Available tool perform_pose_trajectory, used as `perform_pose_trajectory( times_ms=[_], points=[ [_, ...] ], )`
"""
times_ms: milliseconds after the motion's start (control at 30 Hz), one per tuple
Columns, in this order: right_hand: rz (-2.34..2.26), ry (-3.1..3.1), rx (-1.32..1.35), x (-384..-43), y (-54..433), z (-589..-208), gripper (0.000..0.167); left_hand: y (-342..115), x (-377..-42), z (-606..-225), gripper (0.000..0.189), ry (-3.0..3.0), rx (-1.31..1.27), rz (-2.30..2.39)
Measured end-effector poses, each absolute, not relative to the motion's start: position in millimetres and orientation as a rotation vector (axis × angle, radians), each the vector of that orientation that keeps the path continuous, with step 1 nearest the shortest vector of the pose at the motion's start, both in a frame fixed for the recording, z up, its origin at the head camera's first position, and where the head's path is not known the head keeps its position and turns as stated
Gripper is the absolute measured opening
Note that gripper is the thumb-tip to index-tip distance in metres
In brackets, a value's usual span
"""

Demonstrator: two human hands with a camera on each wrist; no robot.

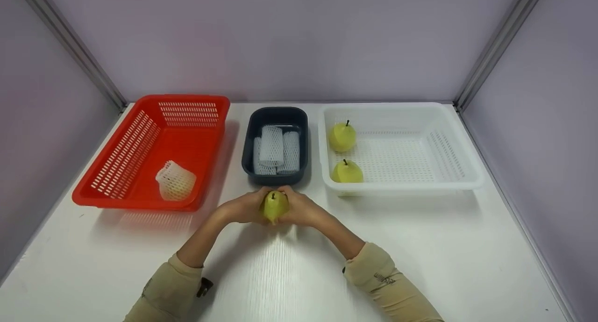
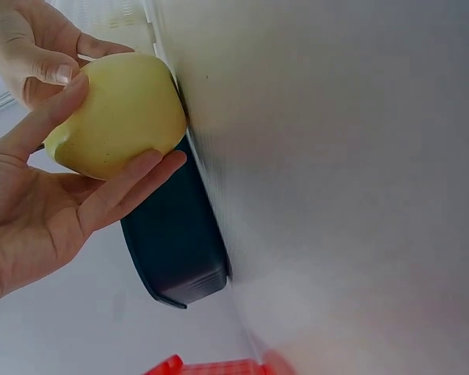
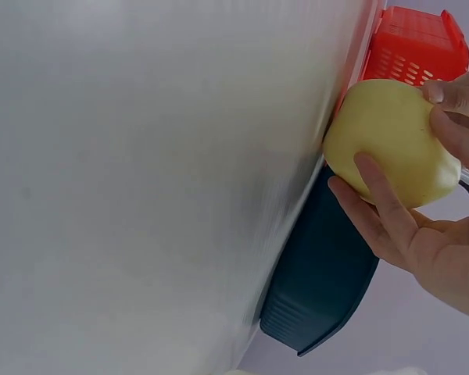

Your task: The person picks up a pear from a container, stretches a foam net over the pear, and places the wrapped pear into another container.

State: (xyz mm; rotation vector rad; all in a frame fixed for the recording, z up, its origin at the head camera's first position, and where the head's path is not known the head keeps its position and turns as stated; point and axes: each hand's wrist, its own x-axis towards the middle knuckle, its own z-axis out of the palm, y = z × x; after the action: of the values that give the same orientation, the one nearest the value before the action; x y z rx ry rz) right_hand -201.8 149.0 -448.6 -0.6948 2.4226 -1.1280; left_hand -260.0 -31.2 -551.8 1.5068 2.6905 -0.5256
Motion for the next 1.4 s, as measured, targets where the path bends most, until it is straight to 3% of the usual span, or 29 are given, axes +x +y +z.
perform_pose_trajectory(
  times_ms=[33,100,200,300,433,633,833,1200,1400],
  points=[
    [-1.127,2.423,-0.688,-202,149,-449,0.07,-31,-270,-570,0.033,2.672,1.631,-0.689],
    [-1.128,2.421,-0.679,-202,149,-449,0.07,-27,-267,-561,0.034,2.515,1.729,-1.093],
    [-1.139,2.411,-0.673,-202,149,-449,0.07,-29,-262,-551,0.03,2.632,1.412,-0.523],
    [-1.15,2.4,-0.68,-202,149,-449,0.068,-31,-259,-541,0.043,2.633,1.061,0.166],
    [-1.17,2.381,-0.689,-202,149,-449,0.067,-34,-250,-520,0.055,2.591,1.021,0.367],
    [-1.173,2.377,-0.692,-201,148,-449,0.066,-35,-213,-453,0.078,2.51,0.648,0.742],
    [-1.19,2.37,-0.717,-201,150,-451,0.067,-36,-201,-436,0.066,2.528,0.704,0.826],
    [-1.202,2.364,-0.684,-199,151,-446,0.07,-39,-198,-420,0.074,2.538,0.625,0.968],
    [-1.248,2.335,-0.629,-200,155,-438,0.07,-42,-205,-414,0.064,2.516,0.587,1.34]
  ],
)
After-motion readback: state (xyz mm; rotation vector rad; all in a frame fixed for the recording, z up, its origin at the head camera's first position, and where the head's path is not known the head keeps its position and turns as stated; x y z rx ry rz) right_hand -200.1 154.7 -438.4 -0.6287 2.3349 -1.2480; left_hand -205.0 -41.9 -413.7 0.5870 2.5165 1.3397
